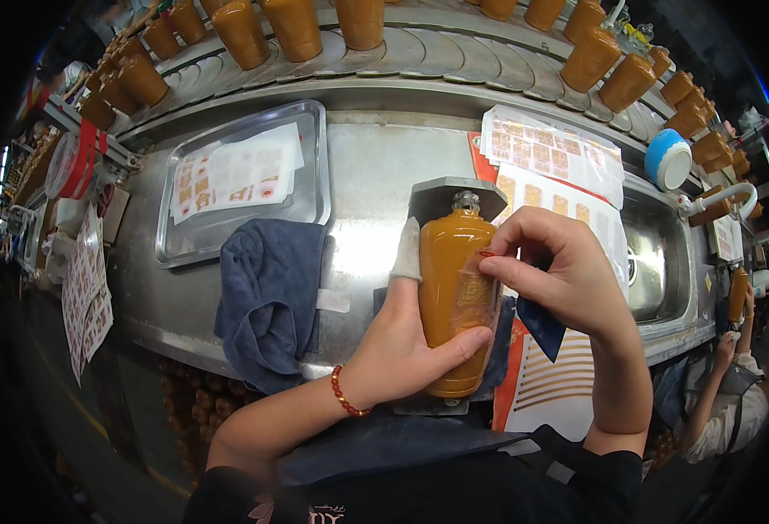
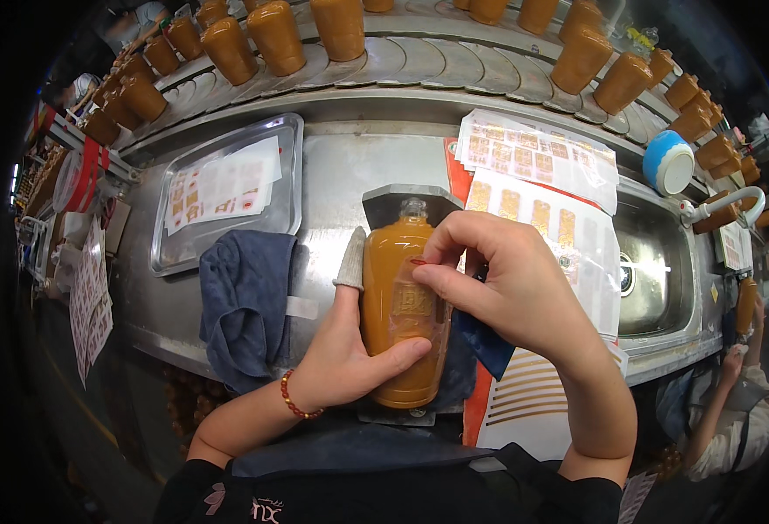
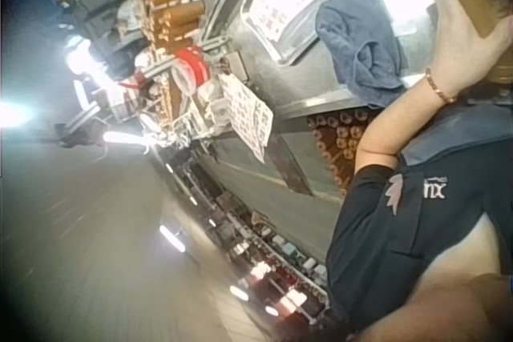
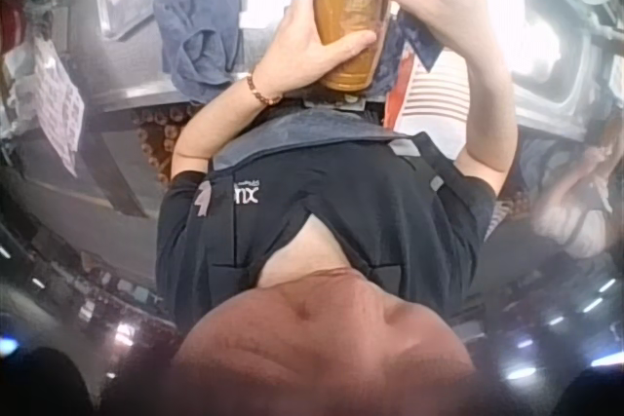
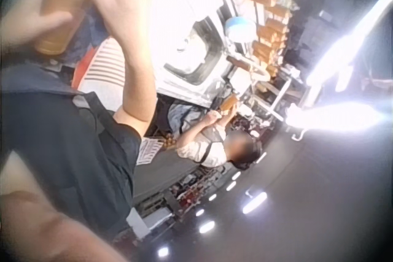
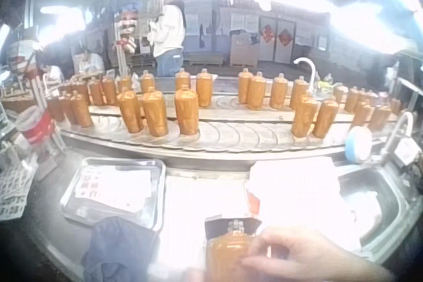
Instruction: The person applies stickers to amber-colored bottles on a production line. They peel stickers from a sheet, place them on the bottle, and smooth them with a cloth. The person handles multiple bottles sequentially, moving them along the line after labeling.
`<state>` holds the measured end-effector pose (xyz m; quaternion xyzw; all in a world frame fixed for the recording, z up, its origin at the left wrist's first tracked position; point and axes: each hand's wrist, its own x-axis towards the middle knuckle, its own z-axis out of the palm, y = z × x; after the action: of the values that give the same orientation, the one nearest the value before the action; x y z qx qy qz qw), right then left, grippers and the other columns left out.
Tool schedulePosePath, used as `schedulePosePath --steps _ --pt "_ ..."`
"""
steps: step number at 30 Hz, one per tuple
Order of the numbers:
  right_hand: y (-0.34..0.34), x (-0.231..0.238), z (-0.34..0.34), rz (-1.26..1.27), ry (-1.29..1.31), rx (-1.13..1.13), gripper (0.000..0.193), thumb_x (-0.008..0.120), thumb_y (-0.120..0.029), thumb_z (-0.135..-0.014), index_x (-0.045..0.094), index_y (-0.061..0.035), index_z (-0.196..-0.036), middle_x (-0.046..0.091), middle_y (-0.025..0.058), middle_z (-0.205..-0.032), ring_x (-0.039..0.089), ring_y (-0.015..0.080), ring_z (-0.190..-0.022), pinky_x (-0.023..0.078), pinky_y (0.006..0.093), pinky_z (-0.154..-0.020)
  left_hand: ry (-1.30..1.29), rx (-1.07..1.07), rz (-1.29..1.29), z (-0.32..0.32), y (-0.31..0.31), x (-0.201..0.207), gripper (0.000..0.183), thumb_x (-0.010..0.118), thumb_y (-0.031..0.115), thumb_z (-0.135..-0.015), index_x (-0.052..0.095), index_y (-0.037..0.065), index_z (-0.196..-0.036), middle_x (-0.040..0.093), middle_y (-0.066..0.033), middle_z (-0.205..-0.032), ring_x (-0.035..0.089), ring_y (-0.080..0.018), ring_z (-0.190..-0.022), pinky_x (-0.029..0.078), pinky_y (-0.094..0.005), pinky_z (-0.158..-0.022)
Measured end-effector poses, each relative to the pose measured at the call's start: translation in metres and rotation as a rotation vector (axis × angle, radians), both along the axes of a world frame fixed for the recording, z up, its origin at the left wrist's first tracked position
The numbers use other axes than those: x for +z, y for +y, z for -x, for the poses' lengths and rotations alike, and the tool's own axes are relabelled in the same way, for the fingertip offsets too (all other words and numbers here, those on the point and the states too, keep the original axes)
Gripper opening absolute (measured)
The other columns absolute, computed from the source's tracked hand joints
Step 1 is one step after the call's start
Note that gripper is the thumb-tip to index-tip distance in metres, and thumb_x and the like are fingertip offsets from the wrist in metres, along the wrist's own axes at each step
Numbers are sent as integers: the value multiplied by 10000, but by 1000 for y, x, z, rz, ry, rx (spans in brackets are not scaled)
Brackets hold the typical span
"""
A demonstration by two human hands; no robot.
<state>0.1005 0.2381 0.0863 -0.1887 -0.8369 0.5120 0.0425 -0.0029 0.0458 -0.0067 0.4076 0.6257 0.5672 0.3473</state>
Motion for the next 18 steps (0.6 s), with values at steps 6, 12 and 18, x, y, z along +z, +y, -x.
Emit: schedulePosePath --steps 6,12,18 --pt "3 -5 1 -21 18 10 113 782 -63 -927 676 -25 -930 652 -48 -801 516 -10 -676 408 176 -586 -16 -8 36 1 -1 2 1052 828 400 -899 205 -128 -1562 431 -328 -1491 486 -410 -1421 397 -448 -1178" --pt "2 -2 2 15 13 -3 115 781 -69 -932 676 -20 -934 659 -43 -811 535 -9 -692 425 171 -604 15 -16 4 2 0 1 1057 828 397 -900 198 -139 -1558 426 -332 -1484 487 -407 -1417 397 -444 -1176" --pt "1 0 4 8 -6 -1 115 777 -70 -935 674 -19 -936 657 -40 -808 542 -6 -696 431 171 -608 26 -26 40 3 -2 4 1061 830 396 -900 193 -140 -1558 428 -337 -1481 489 -414 -1415 401 -449 -1172"
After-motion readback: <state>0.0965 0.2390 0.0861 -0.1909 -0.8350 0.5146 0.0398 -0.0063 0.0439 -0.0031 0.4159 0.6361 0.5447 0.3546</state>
